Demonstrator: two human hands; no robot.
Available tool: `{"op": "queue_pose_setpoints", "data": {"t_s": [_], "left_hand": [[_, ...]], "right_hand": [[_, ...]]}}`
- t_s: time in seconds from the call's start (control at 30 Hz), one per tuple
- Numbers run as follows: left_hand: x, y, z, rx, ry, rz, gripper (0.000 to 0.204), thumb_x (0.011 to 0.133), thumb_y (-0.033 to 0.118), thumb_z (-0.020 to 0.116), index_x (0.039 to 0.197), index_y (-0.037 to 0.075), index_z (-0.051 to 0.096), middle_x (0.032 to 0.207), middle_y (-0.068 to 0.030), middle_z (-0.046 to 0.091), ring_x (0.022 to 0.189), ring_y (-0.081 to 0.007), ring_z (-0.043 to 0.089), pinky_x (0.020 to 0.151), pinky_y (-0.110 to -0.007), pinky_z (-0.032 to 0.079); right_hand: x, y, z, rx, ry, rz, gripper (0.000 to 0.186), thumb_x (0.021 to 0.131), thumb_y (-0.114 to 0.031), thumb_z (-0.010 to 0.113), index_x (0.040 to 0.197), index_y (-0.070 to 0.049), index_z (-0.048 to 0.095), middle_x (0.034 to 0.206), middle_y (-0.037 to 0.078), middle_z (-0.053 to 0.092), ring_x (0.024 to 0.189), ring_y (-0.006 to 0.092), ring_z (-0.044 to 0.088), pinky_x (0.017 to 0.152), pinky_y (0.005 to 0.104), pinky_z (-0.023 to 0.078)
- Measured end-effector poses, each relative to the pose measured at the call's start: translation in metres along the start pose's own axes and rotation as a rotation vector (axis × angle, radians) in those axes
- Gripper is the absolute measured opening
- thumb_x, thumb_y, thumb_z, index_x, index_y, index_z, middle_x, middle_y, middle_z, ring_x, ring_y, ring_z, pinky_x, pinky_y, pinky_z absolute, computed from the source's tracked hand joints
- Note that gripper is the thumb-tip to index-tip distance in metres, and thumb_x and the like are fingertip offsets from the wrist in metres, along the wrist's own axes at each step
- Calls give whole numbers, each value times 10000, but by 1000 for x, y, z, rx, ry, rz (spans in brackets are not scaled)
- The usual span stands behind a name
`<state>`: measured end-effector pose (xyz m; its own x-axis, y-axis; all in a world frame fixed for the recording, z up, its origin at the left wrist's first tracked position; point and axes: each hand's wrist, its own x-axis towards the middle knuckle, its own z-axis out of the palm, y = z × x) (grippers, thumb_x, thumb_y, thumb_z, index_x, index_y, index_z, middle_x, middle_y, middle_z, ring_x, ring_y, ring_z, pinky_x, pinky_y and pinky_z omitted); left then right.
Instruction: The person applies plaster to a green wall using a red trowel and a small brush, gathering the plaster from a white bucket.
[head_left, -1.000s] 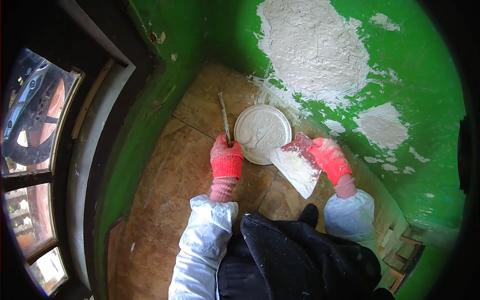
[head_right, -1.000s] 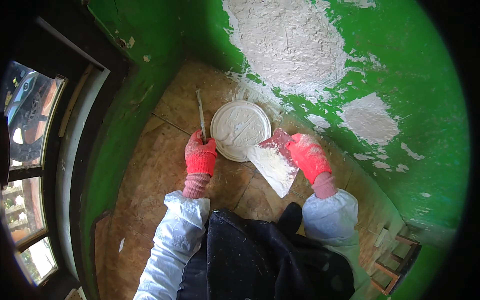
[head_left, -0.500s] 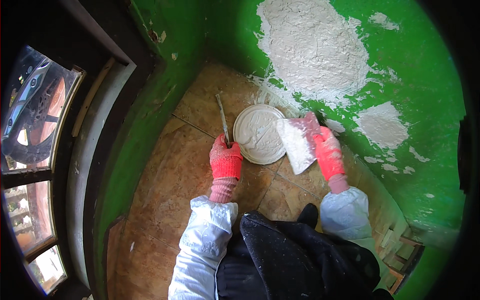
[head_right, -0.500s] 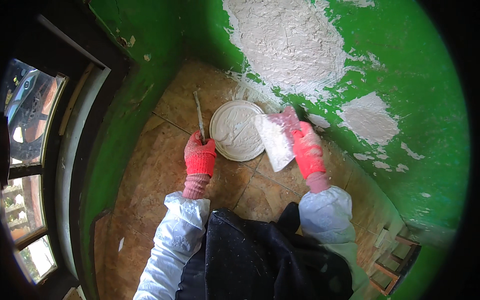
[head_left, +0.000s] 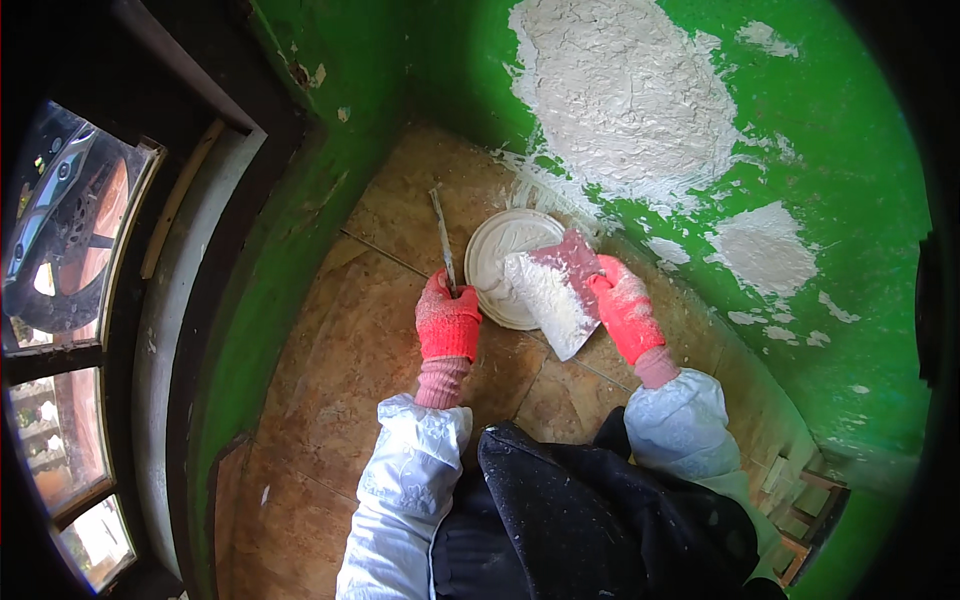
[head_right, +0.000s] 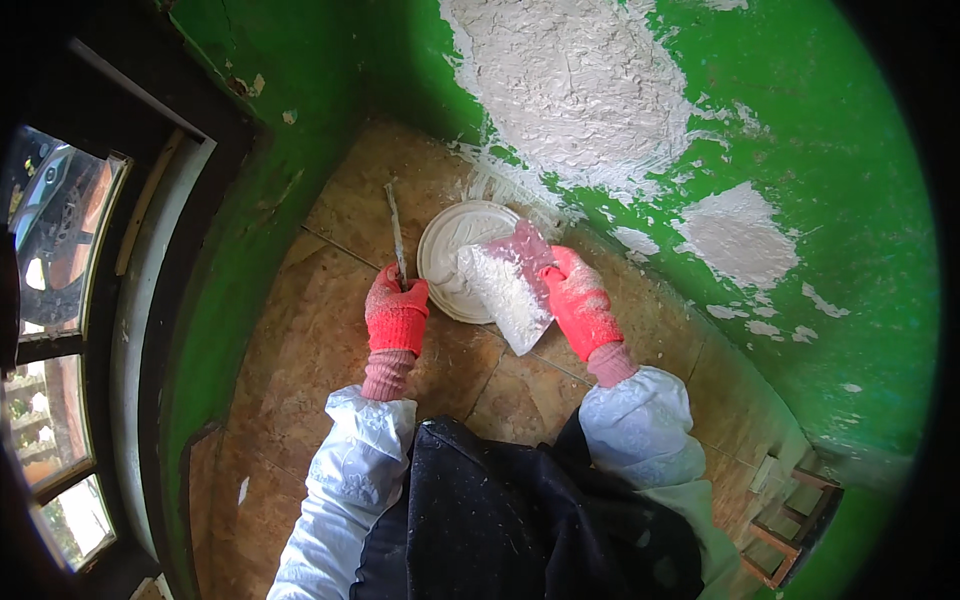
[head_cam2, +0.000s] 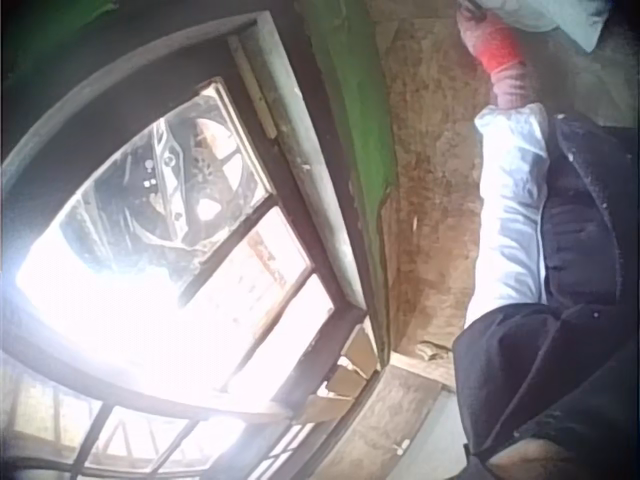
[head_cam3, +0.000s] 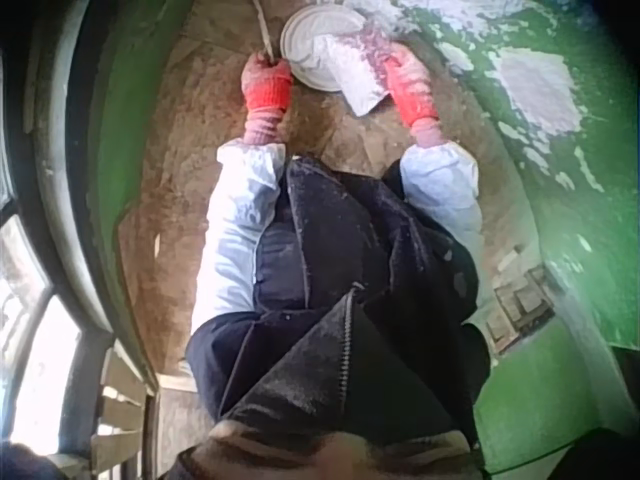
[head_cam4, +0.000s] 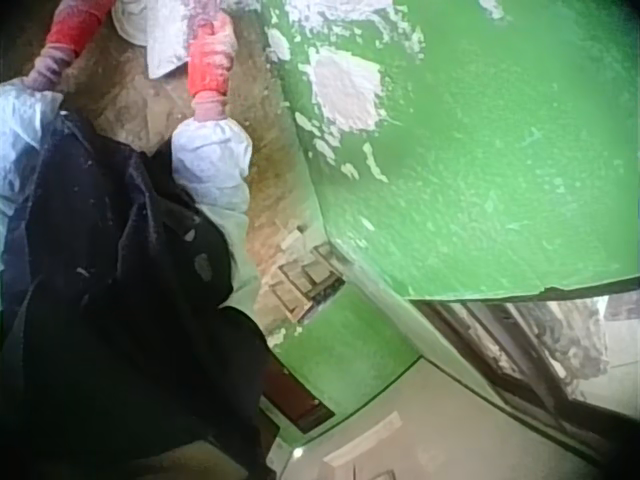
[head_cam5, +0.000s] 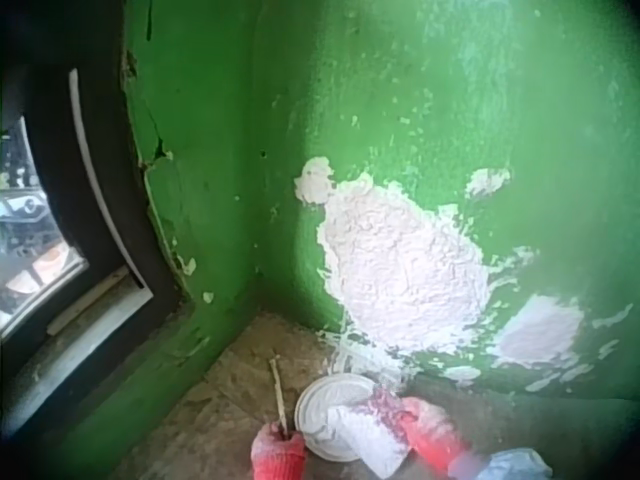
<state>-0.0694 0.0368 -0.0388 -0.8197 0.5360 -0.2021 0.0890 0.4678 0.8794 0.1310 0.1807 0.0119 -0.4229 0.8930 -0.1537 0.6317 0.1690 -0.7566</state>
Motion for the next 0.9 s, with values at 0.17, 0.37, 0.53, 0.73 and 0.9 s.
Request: {"op": "queue_pose_setpoints", "data": {"t_s": [0.17, 0.37, 0.53, 0.73, 0.9], "left_hand": [[3, -5, -5, 42, -65, -68, 331, 747, 175, 629, 1036, 19, 584, 685, -52, 585, 596, -137, 544, 601, -287, 449], [-5, 25, -14, -80, -130, -188, 345, 760, 185, 597, 1066, 26, 586, 738, -130, 622, 684, -249, 627, 662, -350, 483], [-9, 20, -21, 28, -137, -172, 335, 778, 194, 596, 1068, 27, 580, 716, -91, 606, 635, -202, 589, 625, -326, 469], [-13, 1, -8, 58, -75, -105, 366, 787, 210, 604, 1102, 27, 560, 729, -59, 592, 593, -169, 563, 589, -315, 459], [-15, 10, -9, 0, -107, -131, 385, 780, 181, 612, 1127, 28, 545, 759, -59, 594, 595, -168, 565, 584, -311, 462]], "right_hand": [[20, -16, -8, 1, 34, -11, 295, 853, -146, 544, 1119, -19, 560, 990, 180, 632, 866, 269, 611, 776, 350, 465], [15, -9, 15, -33, -47, -73, 310, 841, -131, 554, 1133, -27, 562, 1024, 182, 628, 903, 290, 611, 786, 342, 466], [16, -14, -8, 91, -6, 79, 314, 848, -133, 562, 1141, -20, 557, 1030, 158, 636, 904, 227, 614, 779, 321, 469], [-3, -7, 9, 130, -10, 59, 320, 878, -90, 532, 1185, -1, 523, 1065, 103, 619, 930, 162, 567, 810, 285, 450], [-8, -17, -8, 48, 96, 57, 322, 863, -143, 538, 1157, -14, 538, 1041, 174, 623, 927, 265, 601, 804, 338, 456]]}}
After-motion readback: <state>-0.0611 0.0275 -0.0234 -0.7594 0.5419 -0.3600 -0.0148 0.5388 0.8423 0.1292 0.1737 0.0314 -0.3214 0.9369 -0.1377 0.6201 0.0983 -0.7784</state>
